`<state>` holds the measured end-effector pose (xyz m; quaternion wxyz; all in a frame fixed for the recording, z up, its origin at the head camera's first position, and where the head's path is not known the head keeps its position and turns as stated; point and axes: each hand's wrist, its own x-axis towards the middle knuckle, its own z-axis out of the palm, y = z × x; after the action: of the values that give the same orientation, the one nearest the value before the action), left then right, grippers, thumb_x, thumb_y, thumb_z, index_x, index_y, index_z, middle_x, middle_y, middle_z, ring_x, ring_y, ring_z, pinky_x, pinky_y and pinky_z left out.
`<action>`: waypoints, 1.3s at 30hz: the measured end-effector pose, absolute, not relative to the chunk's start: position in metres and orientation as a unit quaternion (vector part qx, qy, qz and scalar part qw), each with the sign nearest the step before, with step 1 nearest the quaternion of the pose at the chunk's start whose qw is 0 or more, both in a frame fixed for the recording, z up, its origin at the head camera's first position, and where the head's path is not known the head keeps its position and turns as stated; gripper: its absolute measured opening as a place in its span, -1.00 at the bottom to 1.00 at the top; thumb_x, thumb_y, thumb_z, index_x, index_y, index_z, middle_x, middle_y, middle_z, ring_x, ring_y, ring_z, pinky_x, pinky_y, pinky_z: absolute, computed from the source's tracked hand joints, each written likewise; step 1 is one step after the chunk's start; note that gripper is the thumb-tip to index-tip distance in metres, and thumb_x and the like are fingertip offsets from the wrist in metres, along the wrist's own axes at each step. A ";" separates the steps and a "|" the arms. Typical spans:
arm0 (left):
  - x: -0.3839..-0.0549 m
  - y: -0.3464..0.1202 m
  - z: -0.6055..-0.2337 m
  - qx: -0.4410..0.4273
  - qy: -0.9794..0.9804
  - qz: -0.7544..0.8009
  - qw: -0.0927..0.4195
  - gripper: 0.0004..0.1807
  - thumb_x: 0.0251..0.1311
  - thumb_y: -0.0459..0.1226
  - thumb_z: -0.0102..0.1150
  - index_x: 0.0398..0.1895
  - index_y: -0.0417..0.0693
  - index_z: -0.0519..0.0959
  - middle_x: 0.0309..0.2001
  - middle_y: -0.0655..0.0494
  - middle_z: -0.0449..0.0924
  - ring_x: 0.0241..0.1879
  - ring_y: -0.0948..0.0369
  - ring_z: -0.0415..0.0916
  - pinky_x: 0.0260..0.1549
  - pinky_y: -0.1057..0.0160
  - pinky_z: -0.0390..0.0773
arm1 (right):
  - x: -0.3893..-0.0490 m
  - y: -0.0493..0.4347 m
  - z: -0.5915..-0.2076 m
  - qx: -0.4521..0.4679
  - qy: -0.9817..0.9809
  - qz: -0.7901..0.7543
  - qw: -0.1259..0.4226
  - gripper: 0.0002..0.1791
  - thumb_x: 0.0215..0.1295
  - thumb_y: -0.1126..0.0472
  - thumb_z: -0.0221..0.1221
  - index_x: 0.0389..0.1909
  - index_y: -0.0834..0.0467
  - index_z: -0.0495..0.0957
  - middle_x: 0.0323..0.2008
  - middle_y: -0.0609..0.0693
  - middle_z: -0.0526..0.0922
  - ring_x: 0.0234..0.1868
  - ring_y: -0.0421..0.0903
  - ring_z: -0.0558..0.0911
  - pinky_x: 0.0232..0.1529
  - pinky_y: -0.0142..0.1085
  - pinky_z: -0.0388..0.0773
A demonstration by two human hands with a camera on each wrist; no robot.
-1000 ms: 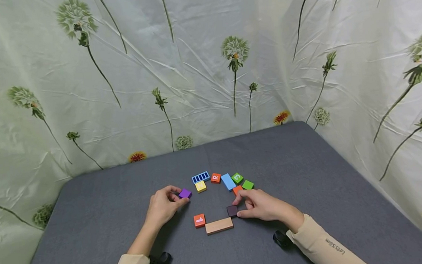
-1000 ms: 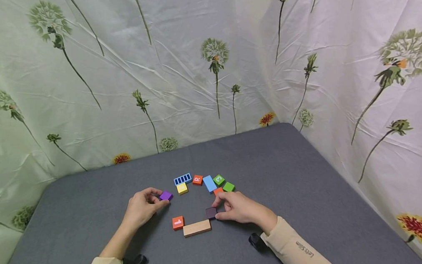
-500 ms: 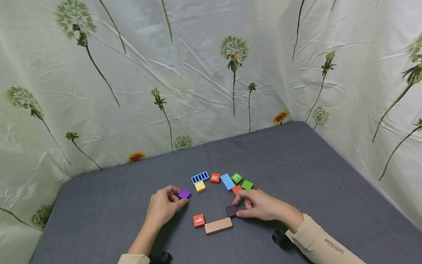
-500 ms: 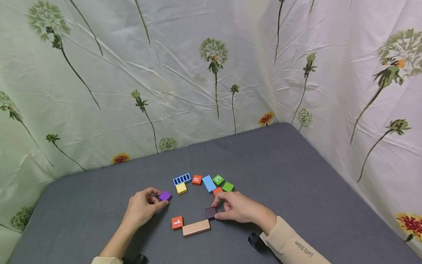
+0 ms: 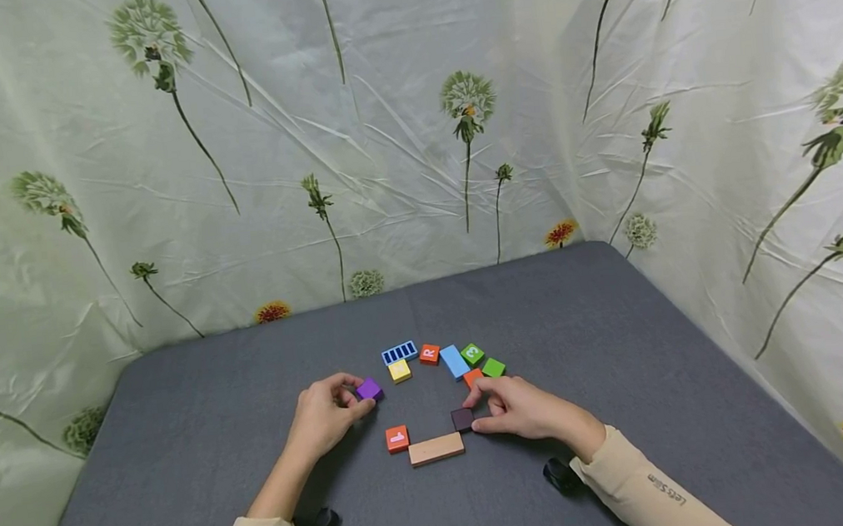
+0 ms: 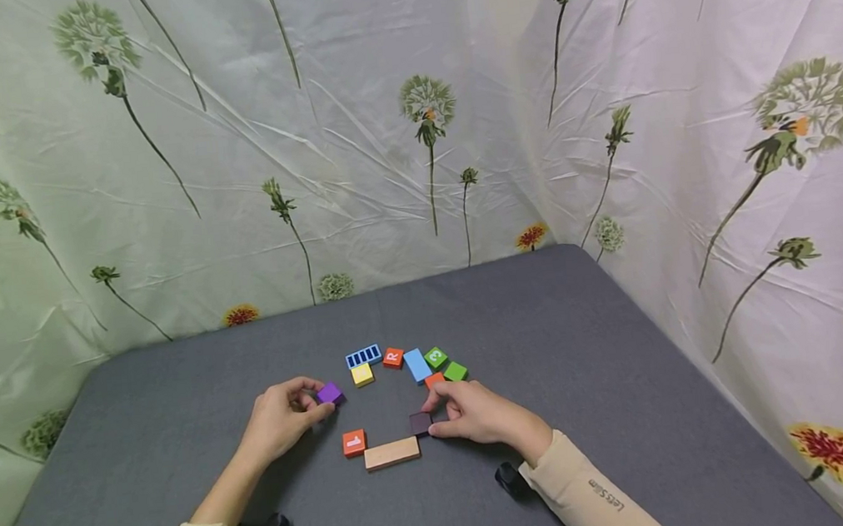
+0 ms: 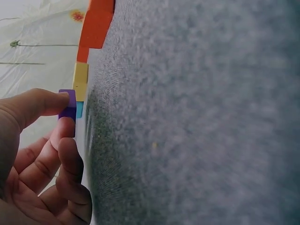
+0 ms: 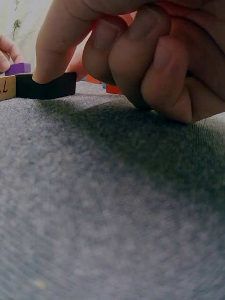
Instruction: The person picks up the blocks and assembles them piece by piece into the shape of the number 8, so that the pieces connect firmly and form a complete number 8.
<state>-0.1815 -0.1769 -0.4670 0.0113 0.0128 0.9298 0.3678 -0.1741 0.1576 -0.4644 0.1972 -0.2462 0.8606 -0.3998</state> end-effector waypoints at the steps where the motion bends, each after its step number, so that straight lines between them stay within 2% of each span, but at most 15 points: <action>1: -0.180 -0.177 -0.466 0.016 0.929 0.370 0.010 -0.68 0.22 -0.23 0.56 -0.02 -0.12 0.71 -0.53 0.22 0.59 -0.53 0.28 0.39 -0.49 0.33 0.31 | -0.174 0.158 -0.464 -0.246 0.861 -0.399 0.197 -0.72 0.41 0.17 0.42 0.06 0.14 0.66 -0.63 -0.22 0.32 -0.60 -0.32 0.26 -0.49 -0.44 0.18; 11: -0.160 -0.180 -0.455 0.039 0.922 0.384 0.020 -0.66 0.21 -0.23 0.57 0.03 -0.04 0.72 -0.53 0.25 0.57 -0.52 0.29 0.40 -0.53 0.35 0.32 | -0.173 0.157 -0.463 -0.243 0.863 -0.396 0.198 -0.72 0.41 0.17 0.42 0.07 0.13 0.66 -0.63 -0.22 0.32 -0.60 -0.32 0.26 -0.49 -0.44 0.18; 20: -0.135 -0.181 -0.446 0.066 0.909 0.409 0.040 -0.68 0.19 -0.24 0.59 -0.01 0.01 0.74 -0.53 0.28 0.55 -0.56 0.35 0.37 -0.55 0.36 0.34 | -0.174 0.158 -0.465 -0.246 0.863 -0.396 0.193 -0.72 0.41 0.16 0.42 0.07 0.11 0.67 -0.63 -0.22 0.32 -0.60 -0.33 0.26 -0.48 -0.44 0.19; 39: -0.099 -0.165 -0.454 0.140 0.883 0.432 0.121 -0.65 0.15 -0.23 0.63 -0.06 -0.06 0.70 -0.54 0.30 0.52 -0.56 0.44 0.37 -0.56 0.41 0.38 | -0.173 0.158 -0.464 -0.246 0.861 -0.401 0.195 -0.71 0.41 0.17 0.42 0.07 0.12 0.66 -0.63 -0.22 0.32 -0.60 -0.31 0.27 -0.49 -0.43 0.18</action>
<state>-0.0990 -0.1651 -0.4544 0.1209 0.1402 0.8826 0.4321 -0.1725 0.1577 -0.4644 0.1954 -0.2459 0.8605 -0.4010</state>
